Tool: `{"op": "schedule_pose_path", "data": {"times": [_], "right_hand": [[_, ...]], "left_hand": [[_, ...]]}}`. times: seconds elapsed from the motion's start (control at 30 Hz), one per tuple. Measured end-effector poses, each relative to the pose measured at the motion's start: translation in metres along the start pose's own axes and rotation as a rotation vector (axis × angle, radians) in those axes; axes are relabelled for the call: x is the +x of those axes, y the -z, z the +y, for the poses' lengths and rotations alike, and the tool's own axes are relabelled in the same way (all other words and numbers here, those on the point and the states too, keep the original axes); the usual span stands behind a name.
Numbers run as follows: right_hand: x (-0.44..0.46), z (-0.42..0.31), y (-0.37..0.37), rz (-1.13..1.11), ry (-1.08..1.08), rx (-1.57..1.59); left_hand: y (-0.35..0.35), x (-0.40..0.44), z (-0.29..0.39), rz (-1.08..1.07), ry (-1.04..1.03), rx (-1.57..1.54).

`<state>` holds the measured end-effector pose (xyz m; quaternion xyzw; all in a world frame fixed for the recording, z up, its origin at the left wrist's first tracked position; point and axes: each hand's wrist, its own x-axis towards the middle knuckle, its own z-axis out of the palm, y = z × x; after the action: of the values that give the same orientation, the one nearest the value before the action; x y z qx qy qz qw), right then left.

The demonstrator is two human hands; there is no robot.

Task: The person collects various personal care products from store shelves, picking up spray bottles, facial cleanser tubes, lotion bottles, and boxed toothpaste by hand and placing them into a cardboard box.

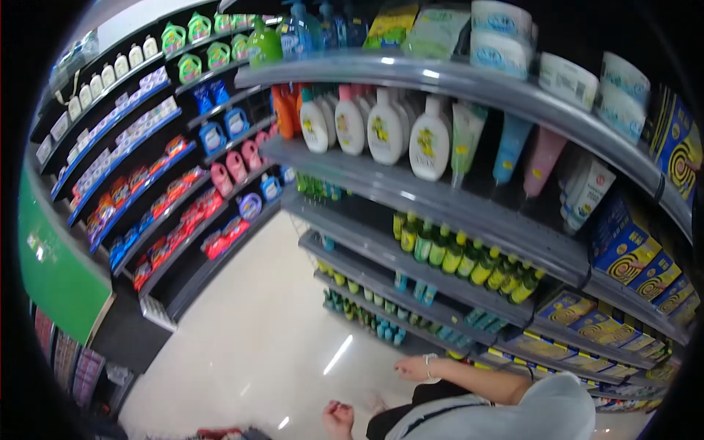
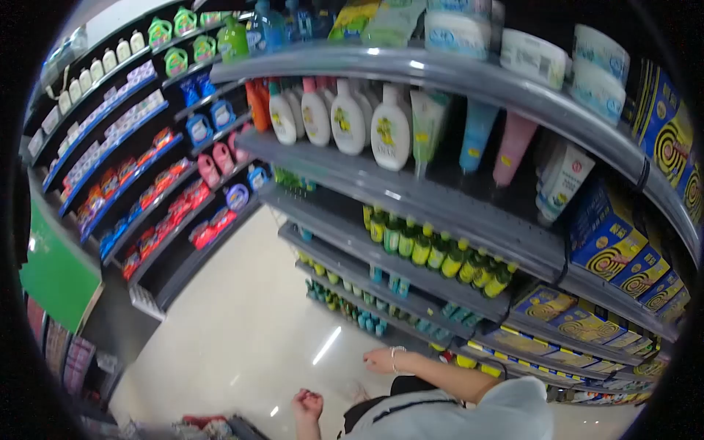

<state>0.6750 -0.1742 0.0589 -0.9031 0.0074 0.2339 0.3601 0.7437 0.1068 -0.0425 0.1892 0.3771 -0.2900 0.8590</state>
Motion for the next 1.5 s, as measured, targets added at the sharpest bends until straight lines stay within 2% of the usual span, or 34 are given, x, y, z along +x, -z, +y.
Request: {"op": "schedule_pose_path", "data": {"times": [0.03,0.13,0.2,0.23,0.3,0.33,0.4,0.43,0.47,0.5,0.53,0.57,0.6,0.63,0.7,0.83,0.9,1.0,1.03,1.13,1.17,1.23,1.27,1.33,1.4,1.47,1.5], "right_hand": [[0.009,-0.001,0.006,0.033,-0.013,-0.011],[0.025,-0.002,-0.003,0.109,-0.082,-0.057],[0.038,0.017,-0.009,-0.084,-0.117,-0.128],[0.053,0.044,-0.032,-0.078,-0.13,-0.122],[0.081,0.111,-0.089,-0.042,0.121,-0.147],[0.067,0.078,-0.056,-0.041,-0.028,-0.01],[0.069,0.086,-0.041,0.023,0.012,0.016],[0.07,0.083,-0.046,0.079,0.051,0.063],[0.052,0.041,0.007,-0.001,-0.096,0.088],[0.058,0.056,-0.006,0.227,-0.049,0.121],[0.059,0.056,0.004,0.226,-0.128,0.217],[0.061,0.064,0.003,0.34,-0.127,0.174],[0.046,0.041,0.032,0.292,-0.227,0.08],[0.039,0.033,0.042,0.364,-0.236,0.025],[0.034,0.027,0.048,0.551,-0.184,0.223],[0.028,0.031,0.05,0.532,-0.229,0.433],[0.024,0.038,0.044,0.562,-0.247,0.327],[0.008,0.017,0.07,0.648,-0.295,0.463],[0.005,0.01,0.079,0.687,-0.289,0.525],[-0.001,-0.015,0.115,0.841,-0.116,0.605],[-0.006,-0.034,0.136,0.858,-0.132,0.609],[-0.017,-0.076,0.185,0.743,0.087,0.711],[-0.024,-0.092,0.201,0.758,0.074,0.711],[-0.037,-0.117,0.224,0.913,0.325,0.63],[-0.044,-0.13,0.242,1.173,0.425,0.46],[-0.042,-0.143,0.263,1.509,0.258,0.273],[-0.038,-0.144,0.278,1.646,0.145,0.051]], "left_hand": [[-0.02,0.013,0.02,0.027,-0.032,0.062],[-0.099,0.035,0.065,-0.094,-0.127,0.188],[-0.155,0.051,0.083,-0.222,-0.246,0.251],[-0.177,0.064,0.087,-0.296,-0.311,0.276],[-0.226,0.068,0.079,-0.397,-0.436,0.33],[-0.244,0.061,0.068,-0.387,-0.428,0.339],[-0.289,0.05,0.038,-0.437,-0.574,0.435],[-0.3,0.044,0.019,-0.422,-0.576,0.465],[-0.301,0.055,0.004,-0.495,-0.573,0.509],[-0.308,0.053,-0.017,-0.553,-0.534,0.563],[-0.313,0.05,-0.037,-0.608,-0.455,0.596],[-0.322,0.036,-0.056,-0.593,-0.395,0.709],[-0.329,0.029,-0.068,-0.644,-0.284,0.723],[-0.333,0.023,-0.075,-0.675,-0.226,0.789],[-0.344,0.019,-0.079,-0.794,-0.188,0.994],[-0.359,0.034,-0.081,-1.015,-0.063,1.296],[-0.367,0.041,-0.084,-1.099,0.004,1.324],[-0.379,0.051,-0.091,-1.308,0.223,1.452],[-0.383,0.051,-0.091,-1.315,0.256,1.454],[-0.393,0.051,-0.084,-1.402,0.422,1.507],[-0.393,0.055,-0.08,-1.415,0.445,1.509],[-0.394,0.064,-0.073,-1.418,0.449,1.472],[-0.398,0.064,-0.068,-1.406,0.45,1.463],[-0.397,0.076,-0.06,-1.412,0.451,1.468],[-0.399,0.083,-0.049,-1.408,0.467,1.451],[-0.405,0.087,-0.042,-1.404,0.505,1.466],[-0.409,0.09,-0.038,-1.397,0.525,1.478]]}}
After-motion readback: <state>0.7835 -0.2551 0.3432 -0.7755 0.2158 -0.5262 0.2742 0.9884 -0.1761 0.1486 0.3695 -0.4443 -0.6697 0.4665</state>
